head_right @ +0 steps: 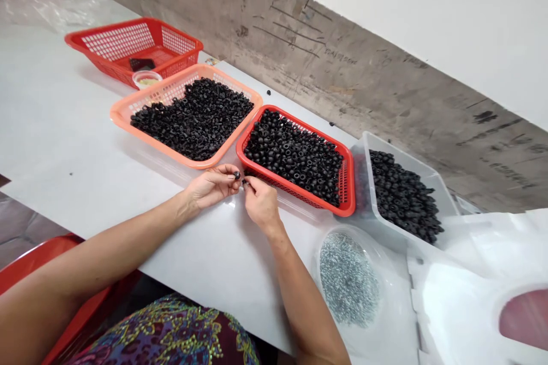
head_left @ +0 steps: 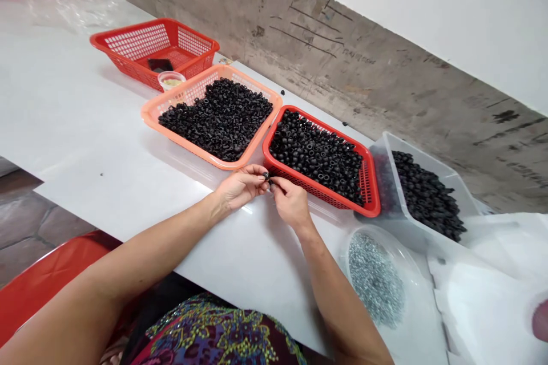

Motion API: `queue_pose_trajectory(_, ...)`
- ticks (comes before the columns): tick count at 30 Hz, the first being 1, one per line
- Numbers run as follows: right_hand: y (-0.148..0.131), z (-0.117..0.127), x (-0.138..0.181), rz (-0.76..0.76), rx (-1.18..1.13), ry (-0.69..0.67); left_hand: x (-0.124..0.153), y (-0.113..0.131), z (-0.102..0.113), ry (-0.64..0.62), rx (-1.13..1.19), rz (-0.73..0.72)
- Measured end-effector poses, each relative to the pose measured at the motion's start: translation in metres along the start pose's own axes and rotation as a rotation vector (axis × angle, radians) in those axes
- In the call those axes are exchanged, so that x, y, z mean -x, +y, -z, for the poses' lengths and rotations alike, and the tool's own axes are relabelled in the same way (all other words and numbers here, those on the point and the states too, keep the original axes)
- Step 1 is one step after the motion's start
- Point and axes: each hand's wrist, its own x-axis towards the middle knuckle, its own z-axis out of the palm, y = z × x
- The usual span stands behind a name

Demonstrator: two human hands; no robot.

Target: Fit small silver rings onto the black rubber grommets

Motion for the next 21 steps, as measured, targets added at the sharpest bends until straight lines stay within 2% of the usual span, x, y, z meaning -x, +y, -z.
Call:
queue_pose_trajectory(2,0.003,0.008,0.011,-0.129,-0.312,-0.019,0.002,-0.005,-0.002,-0.026,-0.024,0.033)
queue_pose_trajectory(5,0.009,0.014,0.032,-0.271,-0.524,-0.022,0.007,-0.016,-0.005,-0.059,-0.064,0.094)
queue_pose_trajectory(11,0.013,0.011,0.062,-0.339,-0.587,0.06,0.012,-0.035,-0.009,-0.068,-0.149,0.154)
queue_pose_trajectory(18,0.011,0.016,0.065,-0.4,-0.677,0.184,0.012,-0.04,-0.01,-0.053,-0.187,0.182)
queue_pose_trajectory(21,0.014,0.023,0.067,-0.391,-0.749,0.174,0.012,-0.039,-0.01,-0.05,-0.221,0.183)
